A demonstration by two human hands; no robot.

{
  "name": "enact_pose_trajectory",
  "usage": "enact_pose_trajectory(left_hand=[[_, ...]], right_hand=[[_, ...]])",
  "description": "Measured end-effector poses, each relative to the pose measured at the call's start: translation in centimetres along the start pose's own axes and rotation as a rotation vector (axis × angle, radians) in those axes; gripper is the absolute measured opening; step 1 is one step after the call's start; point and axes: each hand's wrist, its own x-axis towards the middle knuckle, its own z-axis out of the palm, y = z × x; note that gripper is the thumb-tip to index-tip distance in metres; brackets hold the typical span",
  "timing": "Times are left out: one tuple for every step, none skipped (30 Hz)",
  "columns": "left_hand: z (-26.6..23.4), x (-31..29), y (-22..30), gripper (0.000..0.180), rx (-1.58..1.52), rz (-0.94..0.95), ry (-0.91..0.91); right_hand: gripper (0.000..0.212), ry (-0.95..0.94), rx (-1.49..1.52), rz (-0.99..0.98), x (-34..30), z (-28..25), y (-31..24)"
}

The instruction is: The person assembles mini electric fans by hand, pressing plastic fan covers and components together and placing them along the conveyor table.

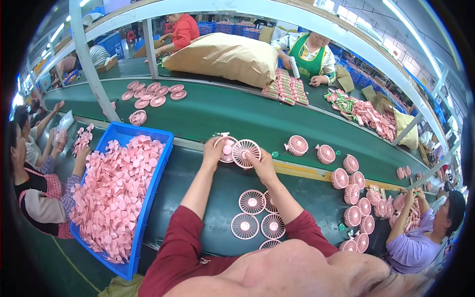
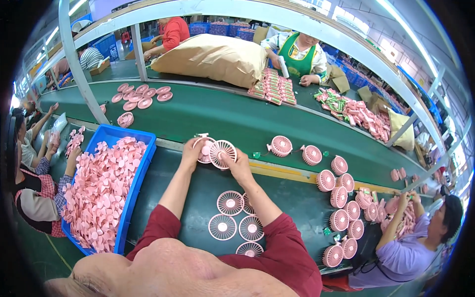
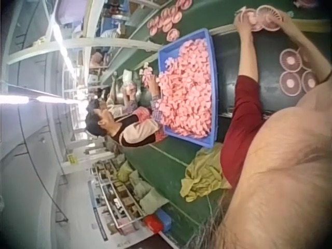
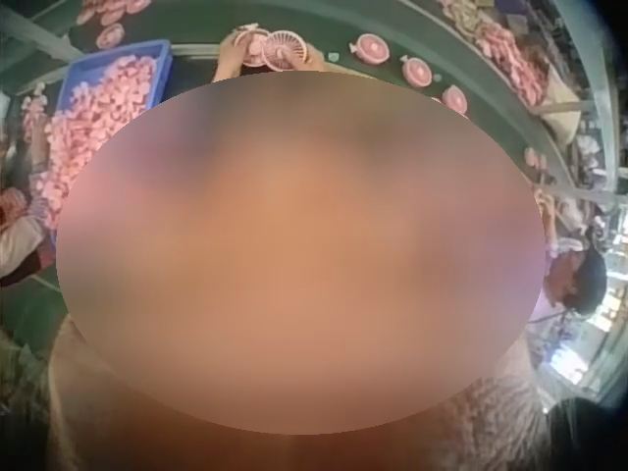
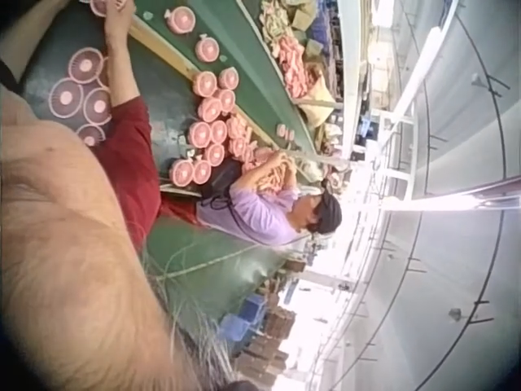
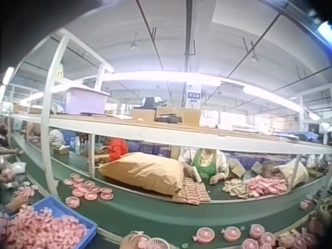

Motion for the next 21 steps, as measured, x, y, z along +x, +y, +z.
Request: enact_pose_trajectory(left_hand=[[1.0, -1.4, 1.2, 0.023, -0.342, -0.167, -0.097], [1.4, -2.6, 2.4, 0.022, -0.478, -0.238, -0.148], [1.4, -3.0, 2.6, 0.023, -0.578, -0.243, -0.230], [1.5, -3.3, 2.8, 0.024, -0.678, -0.247, -0.313], [1.6, -3.9, 2.9, 0.028, -0.682, -0.284, -0.320], [1.9, -4.3, 3.3, 0.030, -0.759, -0.369, -0.362], [2.3, -4.6, 3.8, 0.032, -0.835, -0.454, -0.405], [2.7, -5.5, 4.1, 0.036, -0.803, -0.470, -0.350], [2.7, -5.7, 4.2, 0.036, -0.800, -0.469, -0.350], [2.7, -5.7, 4.2, 0.037, -0.867, -0.480, -0.384], [2.6, -5.9, 4.3, 0.037, -0.934, -0.490, -0.419], [2.8, -6.5, 4.9, 0.040, -0.924, -0.471, -0.435], [3.1, -6.6, 5.0, 0.040, -0.921, -0.473, -0.438], [3.5, -6.7, 5.1, 0.041, -0.892, -0.443, -0.385], [3.7, -6.9, 5.1, 0.041, -0.863, -0.410, -0.330], [4.0, -7.2, 4.8, 0.039, -0.854, -0.356, -0.287], [4.5, -7.5, 4.7, 0.038, -0.775, -0.272, -0.209], [5.2, -7.9, 4.6, 0.037, -0.695, -0.189, -0.135], [6.1, -8.4, 5.2, 0.036, -0.643, -0.115, -0.100], [6.7, -9.0, 5.9, 0.036, -0.505, -0.071, -0.114], [6.7, -9.6, 6.4, 0.035, -0.365, -0.023, -0.119]], right_hand=[[0.028, 0.006, -0.001, 0.001, 0.0, -0.4, -0.2], [0.032, 0.001, -0.019, 0.066, 0.1, -0.7, -0.6], [0.037, -0.007, -0.035, 0.134, 0.0, -0.6, -0.7], [0.037, -0.006, -0.033, 0.135, 0.0, -0.6, -0.7], [0.044, 0.054, -0.191, -0.067, 0.0, -0.5, -0.6], [0.051, 0.117, -0.348, -0.269, 0.1, -0.5, -0.6], [0.051, 0.121, -0.346, -0.268, 0.1, -0.6, -0.5], [0.051, 0.090, -0.480, -0.365, 0.0, -0.8, -0.5], [0.052, 0.054, -0.613, -0.462, 0.0, -0.9, -0.6], [0.053, 0.018, -0.745, -0.559, -0.1, -0.9, -0.6], [0.053, -0.029, -0.741, -0.555, -0.1, -0.7, -0.6], [0.055, -0.068, -0.742, -0.584, -0.3, -0.6, -1.0], [0.057, -0.107, -0.741, -0.613, -0.5, -0.5, -1.3], [0.059, -0.142, -0.721, -0.580, -0.4, -0.7, -0.3], [0.059, -0.139, -0.719, -0.579, -0.4, -0.6, -0.2], [0.061, -0.151, -0.661, -0.572, -0.4, -0.5, 0.0], [0.063, -0.162, -0.603, -0.564, -0.4, -0.3, 0.2], [0.063, -0.158, -0.602, -0.562, -0.4, -0.2, 0.5], [0.064, -0.155, -0.493, -0.519, -0.3, -0.2, 0.9], [0.067, -0.151, -0.384, -0.476, -0.3, -0.2, 1.2], [0.068, -0.144, -0.322, -0.372, -0.6, 0.3, 1.2]])
